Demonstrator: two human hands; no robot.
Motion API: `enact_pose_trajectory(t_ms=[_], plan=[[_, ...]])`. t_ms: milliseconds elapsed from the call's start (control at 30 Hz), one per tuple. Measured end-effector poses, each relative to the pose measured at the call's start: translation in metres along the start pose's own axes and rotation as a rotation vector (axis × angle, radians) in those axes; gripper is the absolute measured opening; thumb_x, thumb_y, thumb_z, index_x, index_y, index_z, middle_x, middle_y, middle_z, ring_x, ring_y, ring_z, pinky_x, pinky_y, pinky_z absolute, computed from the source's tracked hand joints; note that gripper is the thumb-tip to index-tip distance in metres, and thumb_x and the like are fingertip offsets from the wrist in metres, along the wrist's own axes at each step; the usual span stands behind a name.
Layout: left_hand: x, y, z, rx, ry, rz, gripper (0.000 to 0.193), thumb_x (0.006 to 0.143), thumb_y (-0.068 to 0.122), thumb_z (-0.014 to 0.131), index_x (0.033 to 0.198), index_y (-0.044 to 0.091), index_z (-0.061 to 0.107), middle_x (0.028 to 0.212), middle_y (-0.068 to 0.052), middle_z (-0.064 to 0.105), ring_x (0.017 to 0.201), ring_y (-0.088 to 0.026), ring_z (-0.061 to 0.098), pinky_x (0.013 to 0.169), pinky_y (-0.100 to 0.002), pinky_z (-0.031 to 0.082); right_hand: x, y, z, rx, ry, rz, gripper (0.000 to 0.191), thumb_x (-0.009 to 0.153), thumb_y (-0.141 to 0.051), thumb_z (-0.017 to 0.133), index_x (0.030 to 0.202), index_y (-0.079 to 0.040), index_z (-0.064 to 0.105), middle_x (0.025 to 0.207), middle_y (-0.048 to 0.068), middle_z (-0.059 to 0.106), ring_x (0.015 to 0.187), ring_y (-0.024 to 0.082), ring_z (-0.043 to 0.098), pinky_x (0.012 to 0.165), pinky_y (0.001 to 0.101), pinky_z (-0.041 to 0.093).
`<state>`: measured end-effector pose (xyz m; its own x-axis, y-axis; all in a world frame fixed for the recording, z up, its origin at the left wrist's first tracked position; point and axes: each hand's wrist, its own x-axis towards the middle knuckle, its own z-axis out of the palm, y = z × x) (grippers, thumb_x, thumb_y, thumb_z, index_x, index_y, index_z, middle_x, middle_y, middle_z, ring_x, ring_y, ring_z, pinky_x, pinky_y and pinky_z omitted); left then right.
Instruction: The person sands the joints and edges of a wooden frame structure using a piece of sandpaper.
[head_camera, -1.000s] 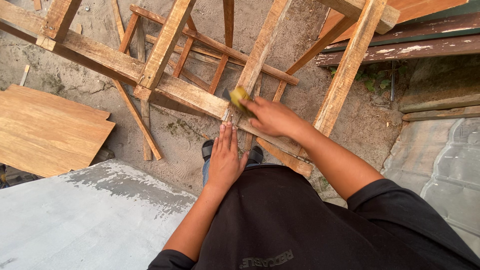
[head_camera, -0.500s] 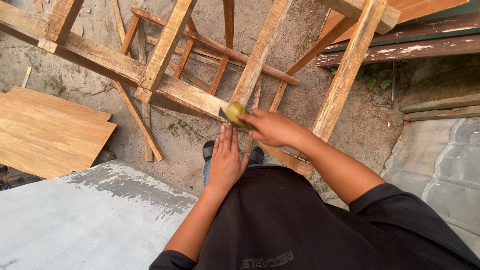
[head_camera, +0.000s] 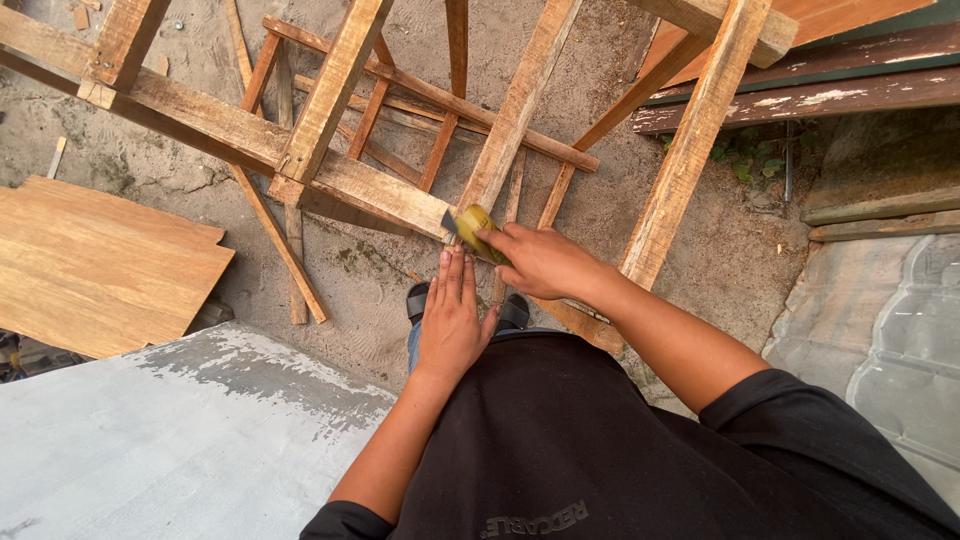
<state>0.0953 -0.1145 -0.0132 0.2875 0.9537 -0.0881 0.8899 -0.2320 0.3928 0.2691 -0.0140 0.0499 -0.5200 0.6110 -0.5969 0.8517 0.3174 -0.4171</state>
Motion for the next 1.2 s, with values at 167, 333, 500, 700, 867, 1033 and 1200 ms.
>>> enact_pose_trajectory(t_ms=[167, 333, 500, 700, 867, 1033, 1200], plan=[[-0.001, 0.001, -0.002, 0.011, 0.011, 0.004, 0.082, 0.091, 0.038, 0.067, 0.15, -0.01, 0.033, 0.161, -0.027, 0.025, 0.152, -0.039, 0.021, 0.118, -0.052, 0.029, 0.011, 0.01, -0.014, 0.002, 0.165, 0.051, 0.062, 0.099, -0.03, 0.055, 0.156, -0.016, 0.034, 0.117, 0.013, 0.061, 0.096, 0.023, 0.064, 0.081, 0.0388, 0.058], [-0.001, 0.004, -0.007, -0.002, 0.023, 0.013, 0.082, 0.091, 0.038, 0.068, 0.149, -0.01, 0.034, 0.161, -0.026, 0.025, 0.152, -0.039, 0.021, 0.117, -0.052, 0.03, 0.019, 0.017, -0.021, -0.009, 0.172, 0.128, 0.065, 0.099, -0.029, 0.054, 0.158, -0.015, 0.029, 0.126, 0.019, 0.056, 0.097, 0.026, 0.065, 0.083, 0.0403, 0.058], [-0.001, 0.006, -0.01, -0.008, 0.024, 0.014, 0.083, 0.09, 0.036, 0.069, 0.149, -0.011, 0.034, 0.161, -0.026, 0.026, 0.152, -0.04, 0.022, 0.117, -0.052, 0.031, 0.004, 0.003, 0.006, -0.062, 0.136, 0.044, 0.066, 0.101, -0.03, 0.054, 0.159, -0.013, 0.027, 0.126, 0.02, 0.058, 0.097, 0.028, 0.065, 0.09, 0.0428, 0.055], [-0.001, 0.003, -0.007, -0.012, 0.004, 0.002, 0.084, 0.09, 0.036, 0.068, 0.15, -0.011, 0.033, 0.159, -0.028, 0.026, 0.152, -0.04, 0.023, 0.118, -0.052, 0.03, -0.008, -0.002, 0.018, -0.027, 0.103, 0.012, 0.064, 0.1, -0.03, 0.055, 0.158, -0.015, 0.029, 0.124, 0.017, 0.059, 0.099, 0.026, 0.067, 0.101, 0.0463, 0.05], [-0.001, 0.002, -0.004, 0.001, 0.026, 0.019, 0.082, 0.09, 0.037, 0.068, 0.148, -0.011, 0.034, 0.16, -0.028, 0.026, 0.151, -0.041, 0.022, 0.117, -0.052, 0.03, 0.002, 0.015, -0.001, 0.028, 0.259, 0.09, 0.068, 0.098, -0.03, 0.059, 0.156, -0.014, 0.03, 0.123, 0.018, 0.058, 0.104, 0.029, 0.063, 0.099, 0.0478, 0.049], [-0.001, -0.001, -0.006, 0.007, 0.072, 0.056, 0.08, 0.091, 0.036, 0.068, 0.148, -0.011, 0.036, 0.16, -0.028, 0.029, 0.151, -0.04, 0.025, 0.116, -0.051, 0.033, 0.001, 0.011, 0.007, 0.054, 0.135, 0.115, 0.067, 0.101, -0.028, 0.054, 0.159, -0.012, 0.027, 0.122, 0.019, 0.058, 0.101, 0.028, 0.065, 0.089, 0.0405, 0.058], [0.0, -0.01, -0.012, 0.016, 0.109, 0.095, 0.075, 0.087, 0.033, 0.07, 0.145, -0.009, 0.045, 0.156, -0.024, 0.039, 0.147, -0.036, 0.036, 0.106, -0.047, 0.04, -0.021, -0.01, 0.038, 0.104, 0.223, 0.074, 0.064, 0.097, -0.026, 0.057, 0.154, -0.008, 0.033, 0.124, 0.021, 0.057, 0.099, 0.031, 0.067, 0.08, 0.0436, 0.061]])
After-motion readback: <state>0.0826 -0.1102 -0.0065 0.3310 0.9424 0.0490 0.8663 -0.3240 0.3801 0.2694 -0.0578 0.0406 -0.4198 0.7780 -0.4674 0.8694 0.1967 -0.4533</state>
